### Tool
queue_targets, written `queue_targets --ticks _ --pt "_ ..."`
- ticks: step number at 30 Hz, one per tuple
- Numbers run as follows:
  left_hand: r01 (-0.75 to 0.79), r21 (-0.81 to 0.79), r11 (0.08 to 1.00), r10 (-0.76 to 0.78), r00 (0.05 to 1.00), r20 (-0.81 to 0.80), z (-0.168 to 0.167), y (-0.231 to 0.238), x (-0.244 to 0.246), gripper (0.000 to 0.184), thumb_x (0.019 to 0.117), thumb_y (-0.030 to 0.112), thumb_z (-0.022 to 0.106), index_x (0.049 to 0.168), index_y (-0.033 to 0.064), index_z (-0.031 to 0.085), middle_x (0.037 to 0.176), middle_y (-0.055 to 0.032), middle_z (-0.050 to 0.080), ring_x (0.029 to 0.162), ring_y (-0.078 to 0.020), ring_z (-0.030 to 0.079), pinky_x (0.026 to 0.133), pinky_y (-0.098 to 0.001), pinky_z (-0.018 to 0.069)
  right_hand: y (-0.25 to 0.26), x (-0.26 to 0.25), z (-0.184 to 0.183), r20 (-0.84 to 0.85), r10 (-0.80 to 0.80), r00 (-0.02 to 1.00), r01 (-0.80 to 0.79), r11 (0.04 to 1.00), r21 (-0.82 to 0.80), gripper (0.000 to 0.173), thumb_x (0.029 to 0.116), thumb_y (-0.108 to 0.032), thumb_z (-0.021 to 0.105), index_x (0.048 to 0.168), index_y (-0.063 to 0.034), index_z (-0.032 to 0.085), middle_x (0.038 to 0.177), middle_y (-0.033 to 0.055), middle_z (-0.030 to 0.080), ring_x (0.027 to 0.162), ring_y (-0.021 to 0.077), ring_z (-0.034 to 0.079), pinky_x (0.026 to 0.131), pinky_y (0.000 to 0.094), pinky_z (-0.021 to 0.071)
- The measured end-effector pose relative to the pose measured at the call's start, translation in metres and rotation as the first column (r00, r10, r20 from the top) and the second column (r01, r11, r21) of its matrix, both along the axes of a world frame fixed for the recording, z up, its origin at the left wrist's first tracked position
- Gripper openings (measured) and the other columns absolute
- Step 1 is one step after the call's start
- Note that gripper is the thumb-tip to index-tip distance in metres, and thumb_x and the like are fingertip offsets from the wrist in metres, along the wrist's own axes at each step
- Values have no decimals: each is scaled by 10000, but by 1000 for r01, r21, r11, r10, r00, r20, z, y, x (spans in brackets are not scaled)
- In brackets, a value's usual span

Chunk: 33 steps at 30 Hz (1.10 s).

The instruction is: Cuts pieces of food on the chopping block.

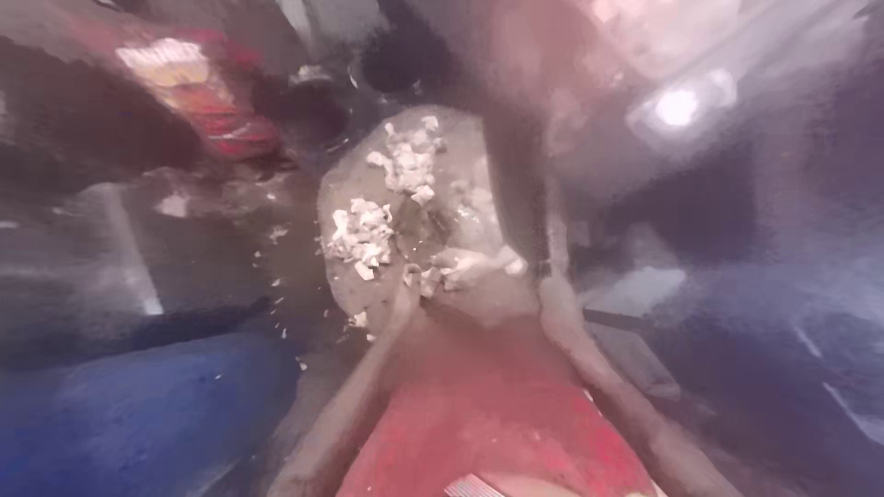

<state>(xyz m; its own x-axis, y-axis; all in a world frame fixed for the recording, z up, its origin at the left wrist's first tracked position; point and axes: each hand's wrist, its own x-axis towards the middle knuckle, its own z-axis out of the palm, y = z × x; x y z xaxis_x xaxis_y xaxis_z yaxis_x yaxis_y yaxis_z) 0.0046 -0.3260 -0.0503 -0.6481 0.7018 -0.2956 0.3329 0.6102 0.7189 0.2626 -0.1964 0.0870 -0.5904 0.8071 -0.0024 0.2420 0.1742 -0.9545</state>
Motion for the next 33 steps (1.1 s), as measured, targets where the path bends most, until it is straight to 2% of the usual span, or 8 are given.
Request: queue_targets --ticks 4,7,11,18,21,25,28,33 --pt "40 -18 999 -42 988 -148 2 -3 -3 326 1054 278 514 1311 122 641 1247 -138 688 1123 -281 677 985 -506 542 -25 -22 15 -300 113 947 -84 991 108 718 983 -705 380 1346 -118 580 1173 -106 696 1111 -46 624 985 230 539" --pt "84 -14 996 -86 984 -157 -6 0 -9 304 1041 252 545 1290 120 658 1236 -131 692 1145 -273 664 1000 -496 531 -22 -9 -67 278 287 917 -321 943 85 715 1050 -599 347 1369 -12 599 1252 149 679 1170 182 640 1056 380 507" --pt "76 -27 997 -80 980 -181 -18 -8 -21 316 1062 257 497 1322 145 636 1275 -120 678 1153 -272 667 1006 -504 533 -6 -13 -116 717 380 584 -320 920 -227 550 1103 -462 325 1470 -94 503 1330 182 640 1238 316 627 1067 542 489" --pt "20 -132 991 -19 1000 10 -45 -43 -41 452 1053 363 526 1438 127 544 1256 -192 681 1104 -363 688 957 -609 535 -40 -31 -71 436 228 871 -133 962 -239 470 1115 -290 358 1475 -7 463 1198 183 664 1019 227 691 915 413 585" --pt "-90 -121 989 116 966 229 -22 -35 -39 443 1068 384 515 1359 54 576 1025 -154 711 859 -251 709 802 -482 593 -35 -9 -114 508 348 788 -141 905 -401 536 1109 -443 350 1374 -26 560 1128 175 688 1003 248 690 929 468 563" --pt "-196 188 962 107 911 399 15 -27 -19 279 1061 175 539 1293 30 592 1018 -79 705 789 -102 695 718 -301 611 -22 9 -145 499 282 819 -89 923 -375 553 1115 -460 259 1199 -48 619 831 63 606 680 152 590 640 355 541" --pt "-162 208 965 65 910 408 -3 -21 3 291 1029 143 586 1265 -27 568 1074 -126 673 888 -142 681 805 -327 596 -18 -15 -95 550 174 817 -66 975 -211 500 1119 -364 334 1432 -23 523 1209 188 674 1102 269 673 999 478 535" --pt "-11 35 999 -5 902 432 -19 -16 25 378 1041 213 585 1318 -44 567 1095 -143 682 956 -154 676 882 -340 573 -29 -55 -23 46 98 994 -95 993 -76 674 1057 -529 431 1387 53 517 1093 93 678 960 83 654 893 294 572"
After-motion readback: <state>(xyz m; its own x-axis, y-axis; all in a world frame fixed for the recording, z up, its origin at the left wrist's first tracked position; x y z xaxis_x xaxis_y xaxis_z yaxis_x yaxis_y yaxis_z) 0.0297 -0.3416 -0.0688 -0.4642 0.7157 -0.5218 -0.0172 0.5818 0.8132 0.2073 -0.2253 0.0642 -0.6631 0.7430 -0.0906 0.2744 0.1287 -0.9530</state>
